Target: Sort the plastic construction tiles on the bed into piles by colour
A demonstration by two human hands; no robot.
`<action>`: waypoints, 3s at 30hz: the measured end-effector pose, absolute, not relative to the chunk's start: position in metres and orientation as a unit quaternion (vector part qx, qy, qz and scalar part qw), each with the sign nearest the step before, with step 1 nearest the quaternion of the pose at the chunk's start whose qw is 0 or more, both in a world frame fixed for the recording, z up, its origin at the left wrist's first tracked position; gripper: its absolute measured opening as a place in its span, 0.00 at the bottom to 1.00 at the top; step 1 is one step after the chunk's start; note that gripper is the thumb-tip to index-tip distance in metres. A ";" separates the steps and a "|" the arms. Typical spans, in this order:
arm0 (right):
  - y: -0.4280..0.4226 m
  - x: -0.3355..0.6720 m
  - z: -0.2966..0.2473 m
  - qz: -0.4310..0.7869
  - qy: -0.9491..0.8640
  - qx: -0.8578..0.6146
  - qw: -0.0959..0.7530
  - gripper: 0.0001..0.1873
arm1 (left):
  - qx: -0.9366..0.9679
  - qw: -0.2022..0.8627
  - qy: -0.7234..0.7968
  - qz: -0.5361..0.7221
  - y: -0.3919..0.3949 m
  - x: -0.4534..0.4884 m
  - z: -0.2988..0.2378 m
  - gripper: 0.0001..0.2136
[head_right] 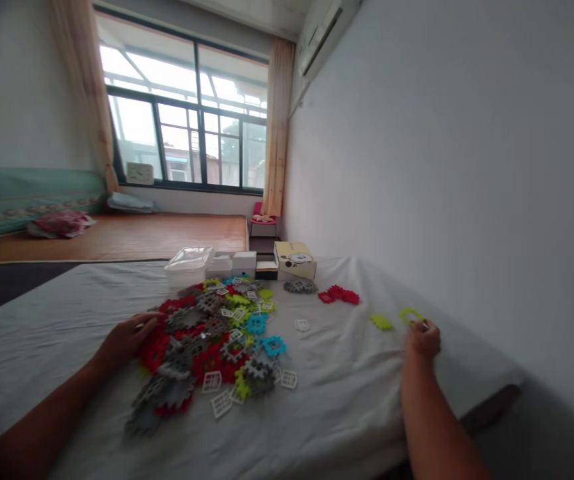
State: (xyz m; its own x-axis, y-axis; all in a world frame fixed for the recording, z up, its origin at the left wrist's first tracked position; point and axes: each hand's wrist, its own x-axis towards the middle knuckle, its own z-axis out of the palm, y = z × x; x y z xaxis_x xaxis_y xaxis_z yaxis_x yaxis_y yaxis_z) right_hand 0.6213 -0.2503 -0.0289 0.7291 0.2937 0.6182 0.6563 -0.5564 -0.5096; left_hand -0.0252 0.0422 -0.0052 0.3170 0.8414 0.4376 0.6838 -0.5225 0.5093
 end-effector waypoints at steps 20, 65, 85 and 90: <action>-0.214 0.556 -0.013 -0.219 -0.421 -0.851 0.223 0.23 | 0.812 0.093 0.480 0.319 0.025 -0.019 0.000 0.17; -0.125 0.532 -0.001 0.089 -0.531 -0.791 0.290 0.12 | 0.831 0.084 0.460 0.302 0.031 -0.022 -0.006 0.17; -0.112 0.508 -0.013 -0.033 -0.473 -0.863 0.172 0.20 | 0.839 0.070 0.455 0.292 0.032 -0.024 -0.007 0.18; -0.111 0.514 -0.018 -0.052 -0.412 -0.891 0.185 0.24 | 0.837 0.061 0.458 0.295 0.033 -0.024 -0.007 0.17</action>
